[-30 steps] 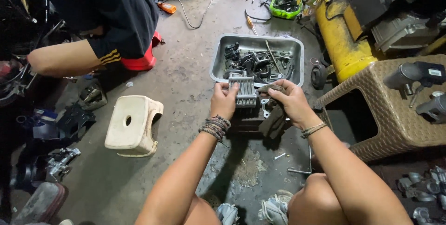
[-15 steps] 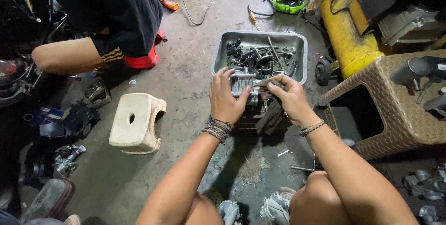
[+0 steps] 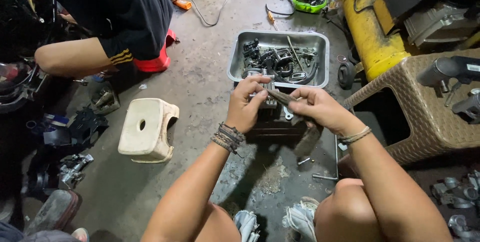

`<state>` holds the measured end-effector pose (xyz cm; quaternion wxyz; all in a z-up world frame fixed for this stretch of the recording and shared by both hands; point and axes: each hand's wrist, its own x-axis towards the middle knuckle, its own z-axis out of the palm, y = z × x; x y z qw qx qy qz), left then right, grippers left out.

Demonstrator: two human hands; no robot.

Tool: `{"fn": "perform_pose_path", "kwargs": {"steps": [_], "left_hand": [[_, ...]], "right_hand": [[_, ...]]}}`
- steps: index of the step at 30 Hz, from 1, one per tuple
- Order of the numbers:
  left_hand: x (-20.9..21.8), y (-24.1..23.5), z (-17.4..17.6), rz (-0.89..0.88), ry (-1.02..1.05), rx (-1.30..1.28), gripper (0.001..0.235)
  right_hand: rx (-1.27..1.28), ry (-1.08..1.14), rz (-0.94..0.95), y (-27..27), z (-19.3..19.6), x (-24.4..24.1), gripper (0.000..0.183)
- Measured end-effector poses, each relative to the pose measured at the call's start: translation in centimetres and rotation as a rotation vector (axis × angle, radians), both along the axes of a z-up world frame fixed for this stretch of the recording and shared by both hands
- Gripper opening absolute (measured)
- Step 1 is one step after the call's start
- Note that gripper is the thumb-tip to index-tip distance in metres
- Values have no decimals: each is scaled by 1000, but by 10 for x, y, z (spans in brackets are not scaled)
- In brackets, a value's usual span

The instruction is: Cleaning a motorcycle cylinder block and various engine components using a rag and cleaning solution in a workshop environment.

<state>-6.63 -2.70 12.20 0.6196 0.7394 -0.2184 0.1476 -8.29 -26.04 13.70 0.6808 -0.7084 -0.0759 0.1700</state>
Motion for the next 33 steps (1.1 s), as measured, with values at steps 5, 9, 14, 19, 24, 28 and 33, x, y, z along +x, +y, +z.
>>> {"fn": "perform_pose_path", "kwargs": {"steps": [5, 9, 14, 19, 24, 28, 33], "left_hand": [[-11, 5, 14, -30, 254, -277, 17], [8, 9, -17, -6, 476, -533, 14], [9, 1, -20, -88, 592, -594, 23], [15, -5, -33, -204, 640, -453, 47], [15, -37, -26, -28, 402, 94, 32], [-13, -64, -5, -239, 417, 307, 37], [-15, -88, -15, -389, 425, 365, 30]], "right_hand": [[-330, -113, 74, -5, 25, -16, 34], [-256, -167, -13, -11, 27, -22, 32], [-141, -228, -122, -6, 33, -34, 28], [-240, -306, -202, -26, -9, -29, 31], [-291, -300, -255, -42, -5, -40, 32], [-241, -298, -306, -43, 0, -48, 27], [-268, -302, -367, -46, 14, -54, 21]]}}
